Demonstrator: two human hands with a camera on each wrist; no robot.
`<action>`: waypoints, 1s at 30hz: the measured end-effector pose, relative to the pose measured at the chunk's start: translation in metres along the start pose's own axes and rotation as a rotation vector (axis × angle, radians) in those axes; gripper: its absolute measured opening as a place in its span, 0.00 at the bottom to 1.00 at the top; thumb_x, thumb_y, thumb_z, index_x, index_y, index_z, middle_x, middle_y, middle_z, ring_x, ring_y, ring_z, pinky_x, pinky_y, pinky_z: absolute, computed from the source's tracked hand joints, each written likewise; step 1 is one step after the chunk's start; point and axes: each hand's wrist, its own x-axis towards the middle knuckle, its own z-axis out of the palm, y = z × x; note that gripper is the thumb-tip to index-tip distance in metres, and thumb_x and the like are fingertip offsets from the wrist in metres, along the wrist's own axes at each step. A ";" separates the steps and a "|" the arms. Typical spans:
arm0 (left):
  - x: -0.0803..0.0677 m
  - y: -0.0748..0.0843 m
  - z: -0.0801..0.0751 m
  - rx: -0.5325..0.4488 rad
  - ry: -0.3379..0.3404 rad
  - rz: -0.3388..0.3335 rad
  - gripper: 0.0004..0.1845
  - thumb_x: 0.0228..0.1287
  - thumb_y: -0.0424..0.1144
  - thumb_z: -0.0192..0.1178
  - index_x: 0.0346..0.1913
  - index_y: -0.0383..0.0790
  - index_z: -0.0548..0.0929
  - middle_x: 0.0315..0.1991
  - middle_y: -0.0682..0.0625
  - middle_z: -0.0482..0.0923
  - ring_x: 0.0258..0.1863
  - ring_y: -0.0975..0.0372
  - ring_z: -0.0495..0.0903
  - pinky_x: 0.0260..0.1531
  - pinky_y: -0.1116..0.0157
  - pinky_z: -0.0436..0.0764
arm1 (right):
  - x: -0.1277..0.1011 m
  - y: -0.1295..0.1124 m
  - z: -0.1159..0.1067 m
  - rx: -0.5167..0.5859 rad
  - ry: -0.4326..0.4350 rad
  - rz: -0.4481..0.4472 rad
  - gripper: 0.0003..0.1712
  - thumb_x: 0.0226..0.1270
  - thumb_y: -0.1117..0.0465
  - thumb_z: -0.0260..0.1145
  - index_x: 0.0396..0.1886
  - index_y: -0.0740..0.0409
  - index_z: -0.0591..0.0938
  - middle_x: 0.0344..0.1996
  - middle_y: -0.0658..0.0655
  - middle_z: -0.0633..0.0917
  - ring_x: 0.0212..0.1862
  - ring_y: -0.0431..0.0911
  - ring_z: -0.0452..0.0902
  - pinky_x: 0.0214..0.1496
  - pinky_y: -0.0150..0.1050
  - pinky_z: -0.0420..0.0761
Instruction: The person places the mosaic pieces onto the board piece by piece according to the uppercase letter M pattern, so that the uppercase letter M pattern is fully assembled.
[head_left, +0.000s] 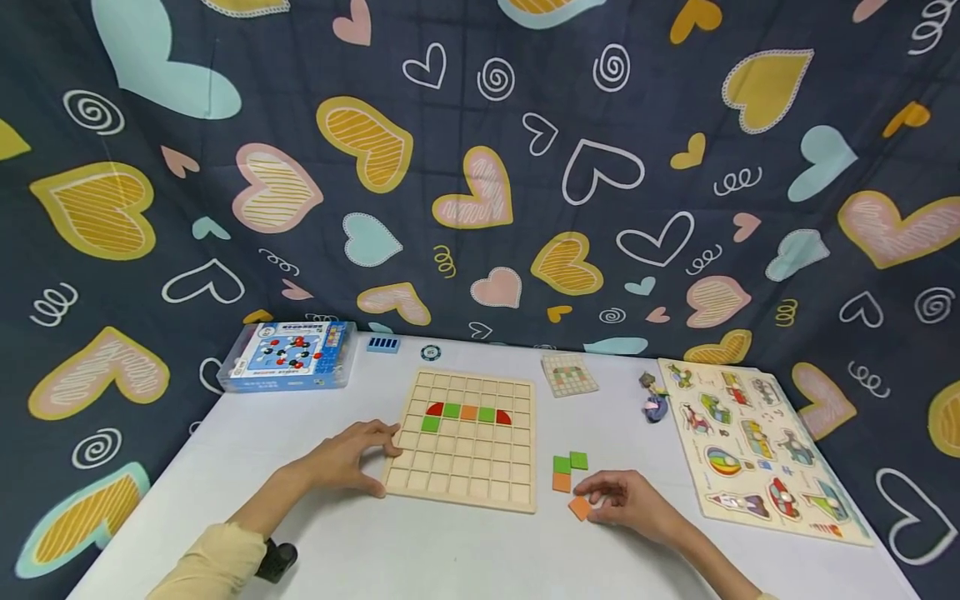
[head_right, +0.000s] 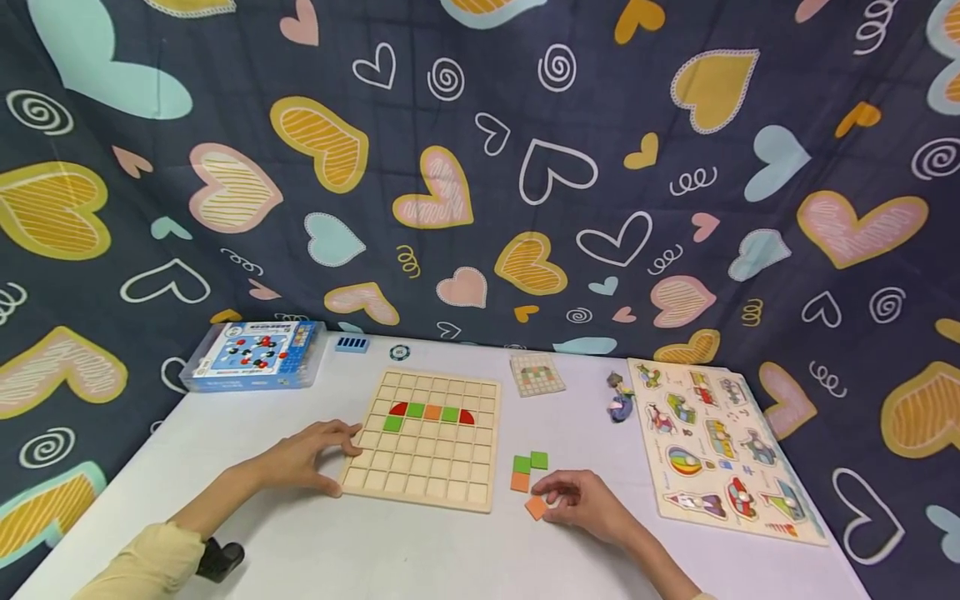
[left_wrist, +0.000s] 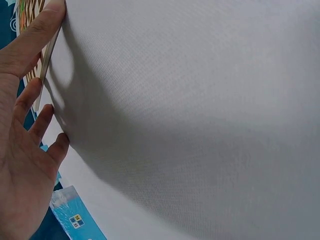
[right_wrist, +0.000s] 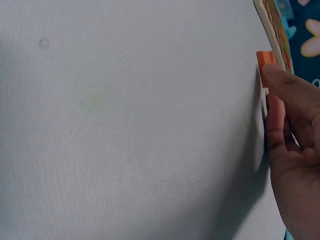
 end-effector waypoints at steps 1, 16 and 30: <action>0.000 0.000 0.000 -0.001 0.000 0.001 0.23 0.43 0.53 0.75 0.44 0.53 0.81 0.66 0.41 0.67 0.61 0.43 0.65 0.52 0.38 0.70 | 0.000 0.001 0.000 -0.009 0.007 0.002 0.18 0.58 0.65 0.70 0.49 0.65 0.81 0.39 0.56 0.85 0.36 0.36 0.76 0.33 0.28 0.78; 0.000 -0.001 -0.001 -0.018 -0.005 0.005 0.23 0.43 0.51 0.75 0.44 0.52 0.82 0.67 0.41 0.66 0.62 0.43 0.65 0.54 0.38 0.69 | 0.010 -0.025 0.034 0.070 0.526 0.158 0.19 0.53 0.72 0.72 0.46 0.73 0.81 0.42 0.67 0.85 0.35 0.41 0.84 0.38 0.32 0.83; 0.000 -0.001 0.001 -0.009 0.005 0.005 0.23 0.42 0.50 0.76 0.44 0.51 0.82 0.66 0.41 0.67 0.61 0.43 0.66 0.55 0.39 0.69 | 0.071 -0.050 0.079 0.110 0.609 0.123 0.16 0.50 0.74 0.73 0.42 0.70 0.83 0.37 0.64 0.87 0.34 0.49 0.85 0.33 0.32 0.83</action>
